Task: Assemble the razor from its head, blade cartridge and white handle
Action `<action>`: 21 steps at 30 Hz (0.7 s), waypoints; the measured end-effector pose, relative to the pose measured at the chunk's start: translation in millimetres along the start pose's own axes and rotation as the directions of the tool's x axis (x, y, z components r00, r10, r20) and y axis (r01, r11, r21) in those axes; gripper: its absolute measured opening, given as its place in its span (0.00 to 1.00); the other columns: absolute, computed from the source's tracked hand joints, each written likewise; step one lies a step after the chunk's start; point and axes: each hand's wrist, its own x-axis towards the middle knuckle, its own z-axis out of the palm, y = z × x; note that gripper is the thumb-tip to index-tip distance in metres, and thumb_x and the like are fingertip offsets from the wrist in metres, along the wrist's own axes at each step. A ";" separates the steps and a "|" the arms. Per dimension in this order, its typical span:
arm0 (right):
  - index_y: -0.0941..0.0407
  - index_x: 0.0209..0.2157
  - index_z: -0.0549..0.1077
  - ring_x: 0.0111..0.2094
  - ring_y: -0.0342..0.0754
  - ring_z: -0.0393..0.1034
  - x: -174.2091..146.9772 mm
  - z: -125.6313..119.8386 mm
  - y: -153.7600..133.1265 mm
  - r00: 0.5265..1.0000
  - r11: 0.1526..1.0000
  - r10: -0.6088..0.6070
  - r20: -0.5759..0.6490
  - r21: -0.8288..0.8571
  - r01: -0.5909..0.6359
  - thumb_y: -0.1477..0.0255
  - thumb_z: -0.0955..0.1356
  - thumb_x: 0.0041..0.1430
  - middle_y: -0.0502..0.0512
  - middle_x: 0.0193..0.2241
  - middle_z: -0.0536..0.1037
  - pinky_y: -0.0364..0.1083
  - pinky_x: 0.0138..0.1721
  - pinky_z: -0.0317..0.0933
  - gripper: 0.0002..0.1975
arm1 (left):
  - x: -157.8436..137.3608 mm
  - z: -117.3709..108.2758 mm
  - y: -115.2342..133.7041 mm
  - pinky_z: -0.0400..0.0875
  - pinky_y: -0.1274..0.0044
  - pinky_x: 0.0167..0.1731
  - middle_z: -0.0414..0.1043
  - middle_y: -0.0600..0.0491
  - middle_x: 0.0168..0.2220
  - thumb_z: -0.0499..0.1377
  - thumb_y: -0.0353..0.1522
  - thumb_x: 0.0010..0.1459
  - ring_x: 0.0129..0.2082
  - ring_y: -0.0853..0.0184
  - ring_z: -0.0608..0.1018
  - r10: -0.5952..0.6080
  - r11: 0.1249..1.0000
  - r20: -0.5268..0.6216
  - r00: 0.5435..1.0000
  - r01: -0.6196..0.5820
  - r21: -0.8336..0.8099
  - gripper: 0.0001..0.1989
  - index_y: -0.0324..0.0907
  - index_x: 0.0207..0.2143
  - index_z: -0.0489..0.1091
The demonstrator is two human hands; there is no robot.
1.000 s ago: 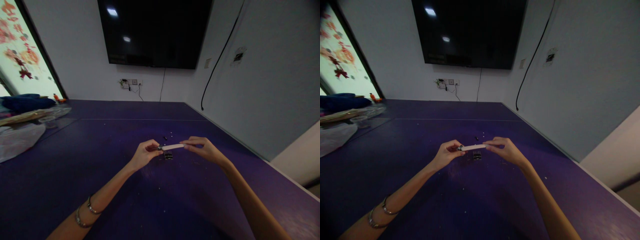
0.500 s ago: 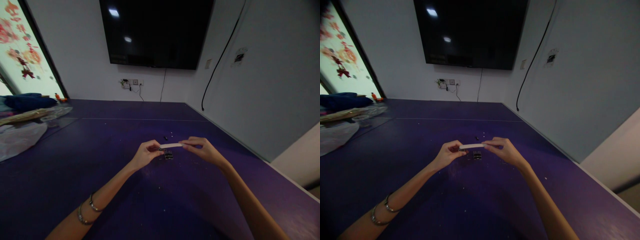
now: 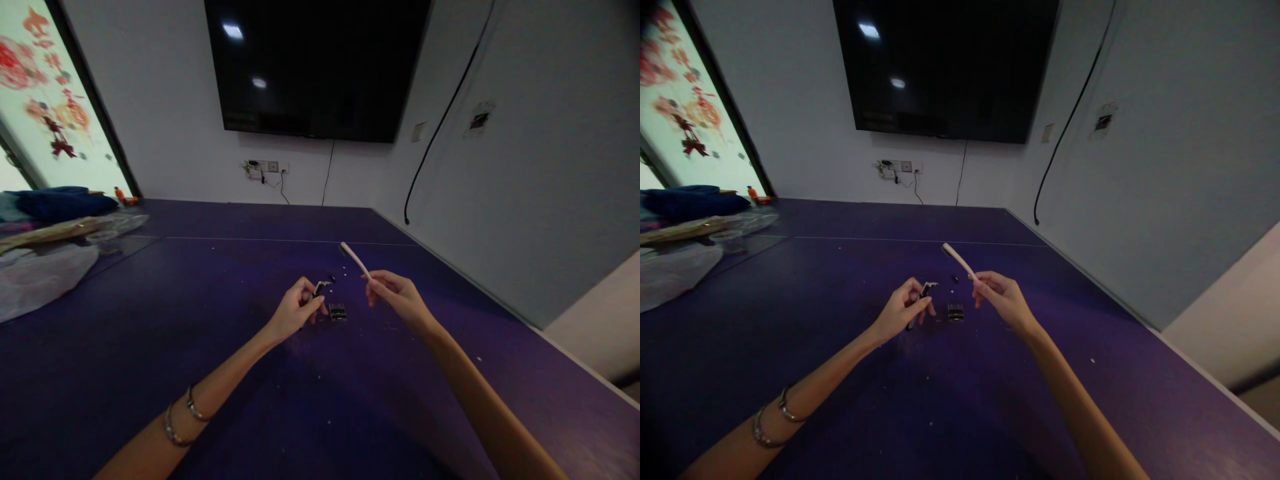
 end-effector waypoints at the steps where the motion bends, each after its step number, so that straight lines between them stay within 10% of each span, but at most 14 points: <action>1: 0.57 0.36 0.70 0.19 0.40 0.65 -0.8 5.7 1.1 1.000 0.997 0.023 0.017 0.071 -0.025 0.62 0.67 0.52 0.48 0.21 0.71 0.40 0.19 0.55 0.14 | 0.4 0.5 -3.9 0.60 0.82 0.17 0.70 0.57 0.21 0.55 0.36 0.56 0.15 0.76 0.67 0.002 1.000 -0.029 1.000 -0.002 0.005 0.10 0.42 0.31 0.55; 6: 0.56 0.34 0.66 0.13 0.33 0.49 -5.9 33.8 -0.2 0.977 0.889 0.199 0.073 0.406 -0.211 0.64 0.69 0.51 0.41 0.16 0.62 0.35 0.12 0.41 0.12 | 2.1 3.3 -19.8 0.58 0.82 0.18 0.57 0.64 0.18 0.56 0.38 0.55 0.16 0.76 0.63 -0.007 0.998 -0.199 0.980 0.019 0.060 0.10 0.41 0.32 0.58; 11: 0.56 0.30 0.65 0.10 0.33 0.38 -12.1 53.1 1.9 0.882 0.611 0.399 0.250 0.644 -0.460 0.64 0.64 0.56 0.39 0.11 0.55 0.35 0.10 0.32 0.09 | 2.8 6.7 -18.3 0.56 0.81 0.22 0.56 0.60 0.21 0.50 0.39 0.59 0.21 0.74 0.61 -0.014 0.999 -0.195 0.981 0.022 0.040 0.13 0.39 0.38 0.65; 21: 0.58 0.26 0.65 0.10 0.32 0.34 -43.8 74.1 13.5 0.744 0.288 0.479 0.465 0.718 -0.634 0.64 0.55 0.63 0.40 0.11 0.53 0.34 0.10 0.30 0.17 | 7.2 0.7 -21.2 0.58 0.79 0.27 0.59 0.58 0.24 0.48 0.35 0.60 0.24 0.73 0.63 0.038 0.998 -0.103 0.994 -0.032 0.052 0.11 0.39 0.37 0.65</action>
